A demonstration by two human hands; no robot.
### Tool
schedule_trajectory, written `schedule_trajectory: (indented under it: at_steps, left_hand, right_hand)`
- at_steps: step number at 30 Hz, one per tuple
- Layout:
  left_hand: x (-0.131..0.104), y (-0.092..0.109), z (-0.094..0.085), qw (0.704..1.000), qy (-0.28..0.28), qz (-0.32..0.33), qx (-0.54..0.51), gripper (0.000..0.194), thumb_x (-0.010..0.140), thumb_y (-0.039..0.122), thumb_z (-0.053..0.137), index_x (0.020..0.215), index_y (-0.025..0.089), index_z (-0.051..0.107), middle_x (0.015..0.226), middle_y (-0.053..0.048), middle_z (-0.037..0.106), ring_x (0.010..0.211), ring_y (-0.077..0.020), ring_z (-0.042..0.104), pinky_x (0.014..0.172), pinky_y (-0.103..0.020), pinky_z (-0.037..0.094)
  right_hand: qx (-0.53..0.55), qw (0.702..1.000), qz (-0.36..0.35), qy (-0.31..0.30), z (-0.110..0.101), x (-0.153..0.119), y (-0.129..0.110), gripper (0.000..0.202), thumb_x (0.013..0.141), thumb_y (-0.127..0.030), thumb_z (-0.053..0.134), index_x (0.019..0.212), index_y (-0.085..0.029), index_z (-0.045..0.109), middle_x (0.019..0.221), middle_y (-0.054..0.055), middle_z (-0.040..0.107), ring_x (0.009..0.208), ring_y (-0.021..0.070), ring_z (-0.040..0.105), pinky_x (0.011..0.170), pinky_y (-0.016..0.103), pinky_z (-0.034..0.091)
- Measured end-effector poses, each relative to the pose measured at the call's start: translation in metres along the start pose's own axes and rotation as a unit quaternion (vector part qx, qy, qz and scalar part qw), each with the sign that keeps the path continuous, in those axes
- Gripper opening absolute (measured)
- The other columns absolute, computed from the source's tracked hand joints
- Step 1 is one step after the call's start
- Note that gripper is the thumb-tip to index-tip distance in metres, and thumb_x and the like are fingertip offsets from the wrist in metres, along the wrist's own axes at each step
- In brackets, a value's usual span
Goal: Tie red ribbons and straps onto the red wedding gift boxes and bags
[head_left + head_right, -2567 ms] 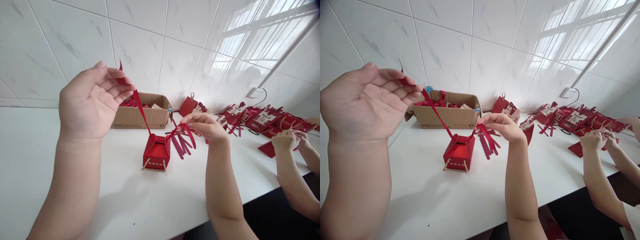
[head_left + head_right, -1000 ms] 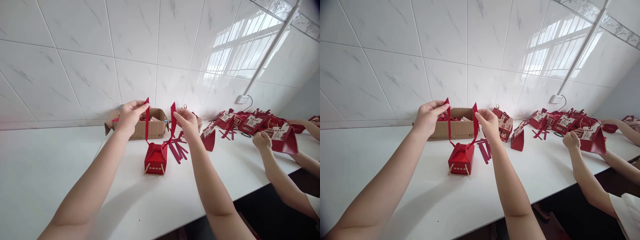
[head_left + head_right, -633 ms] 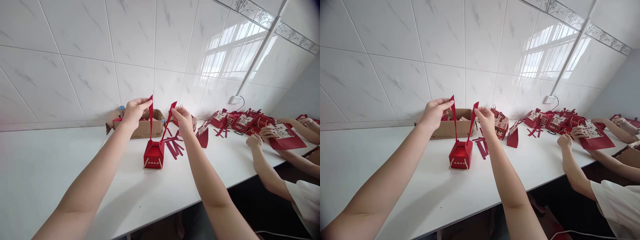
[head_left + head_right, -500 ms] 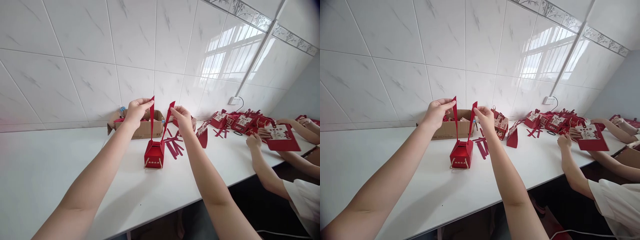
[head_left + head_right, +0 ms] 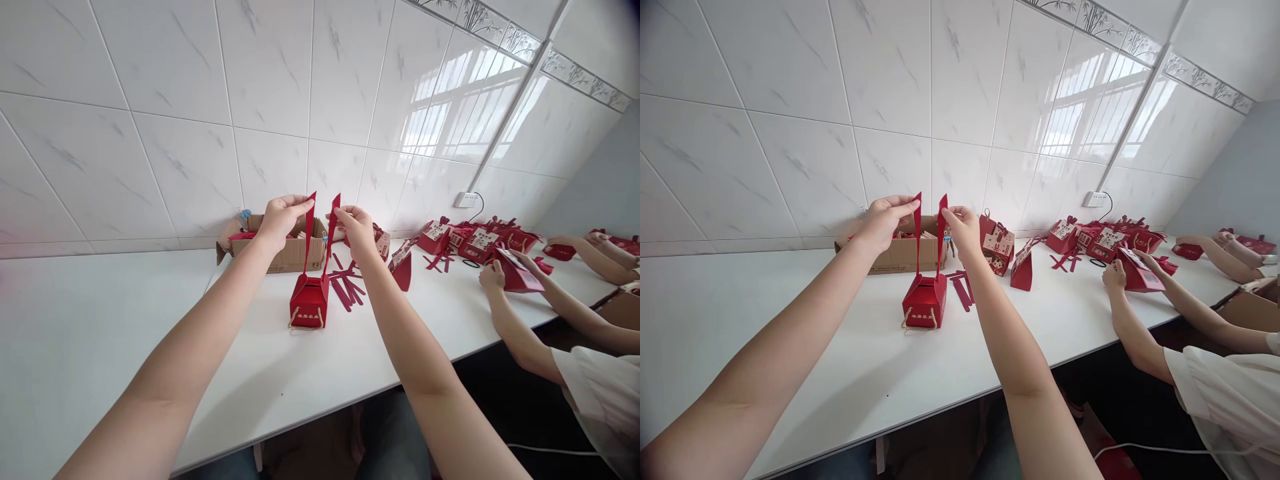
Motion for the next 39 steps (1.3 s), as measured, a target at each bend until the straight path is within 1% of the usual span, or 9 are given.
schedule_trajectory:
  at_steps: [4,9,12,17,21,23,27,31,39]
  left_hand:
    - [0.005,0.007,0.008,0.998,-0.045,0.012,0.032,0.024,0.06,0.037,0.08,0.077,0.02,0.074,0.081,-0.004,0.071,0.079,-0.0174,0.061,0.074,-0.03,0.044]
    - [0.011,0.018,0.018,0.99,-0.103,0.049,0.082,0.022,0.061,0.036,0.08,0.075,0.02,0.075,0.078,-0.005,0.072,0.079,-0.0186,0.062,0.082,-0.034,0.045]
    - [0.014,0.024,0.017,0.985,-0.098,0.066,0.126,0.02,0.062,0.032,0.08,0.075,0.018,0.074,0.073,-0.005,0.07,0.074,-0.018,0.062,0.081,-0.036,0.046]
    - [0.016,0.033,0.017,0.977,-0.095,0.095,0.164,0.016,0.061,0.025,0.079,0.073,0.017,0.073,0.074,-0.005,0.07,0.072,-0.0174,0.061,0.076,-0.035,0.048]
    - [0.02,0.032,0.014,0.985,-0.08,0.073,0.133,0.033,0.054,0.018,0.084,0.084,0.017,0.071,0.07,-0.004,0.068,0.068,-0.0164,0.061,0.072,-0.034,0.049]
    - [0.023,0.024,0.009,0.992,-0.057,0.026,0.112,0.043,0.049,0.014,0.086,0.088,0.017,0.068,0.069,-0.003,0.067,0.064,-0.0157,0.06,0.068,-0.034,0.049]
    - [0.024,0.009,0.008,0.997,-0.045,-0.035,0.049,0.028,0.048,0.015,0.087,0.065,0.014,0.064,0.067,-0.004,0.065,0.063,-0.0144,0.06,0.07,-0.034,0.05]
    - [0.016,-0.003,0.012,0.996,-0.059,-0.058,-0.037,0.027,0.052,0.018,0.086,0.064,0.014,0.061,0.071,-0.005,0.067,0.064,-0.0154,0.063,0.068,-0.035,0.053]
    - [-0.009,0.017,0.009,0.996,-0.037,0.07,0.043,0.018,0.062,0.023,0.08,0.062,0.017,0.063,0.067,-0.003,0.067,0.063,-0.0139,0.061,0.063,-0.03,0.052]
  right_hand:
    - [-0.028,0.999,0.005,-0.018,0.009,0.002,-0.001,0.019,0.074,-0.035,0.065,0.075,-0.019,0.054,0.068,0.0,0.066,0.065,0.0108,0.061,0.06,0.022,0.044]
    - [-0.097,0.993,-0.039,-0.064,0.026,0.002,-0.012,0.015,0.075,-0.031,0.063,0.072,-0.02,0.053,0.061,-0.004,0.06,0.054,0.0085,0.053,0.053,0.022,0.04]
    - [-0.137,0.984,-0.056,-0.102,0.035,0.001,-0.017,0.012,0.076,-0.027,0.062,0.072,-0.021,0.053,0.056,-0.006,0.057,0.048,0.0077,0.047,0.05,0.023,0.036]
    - [-0.116,0.971,-0.056,-0.201,0.047,0.001,-0.018,0.017,0.075,-0.035,0.067,0.078,-0.021,0.058,0.062,-0.004,0.06,0.057,0.0097,0.054,0.056,0.024,0.042]
    - [-0.119,0.967,-0.048,-0.22,0.048,0.006,-0.014,0.027,0.07,-0.044,0.072,0.073,-0.02,0.06,0.061,-0.003,0.061,0.058,0.0097,0.054,0.058,0.024,0.045]
    - [-0.093,0.97,-0.018,-0.225,0.049,0.008,-0.009,0.03,0.069,-0.047,0.073,0.073,-0.02,0.061,0.062,-0.003,0.061,0.058,0.0094,0.055,0.059,0.025,0.046]
    - [0.0,0.965,0.077,-0.251,0.052,0.006,0.008,0.029,0.067,-0.044,0.076,0.076,-0.02,0.061,0.07,-0.002,0.065,0.063,0.0097,0.06,0.066,0.026,0.05]
    - [0.067,0.955,0.134,-0.257,0.054,0.002,0.018,0.024,0.07,-0.037,0.075,0.077,-0.019,0.06,0.075,0.0,0.068,0.063,0.0094,0.061,0.064,0.024,0.05]
    - [0.118,0.945,0.186,-0.243,0.054,-0.004,0.025,0.008,0.075,-0.025,0.066,0.08,-0.019,0.066,0.076,-0.001,0.068,0.061,0.0093,0.057,0.06,0.023,0.049]
Point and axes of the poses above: each hand's wrist, its own x-axis towards the middle knuckle, its own z-axis out of the palm, y = z × x, the point moved 10 cm from there along x, towards the middle knuckle
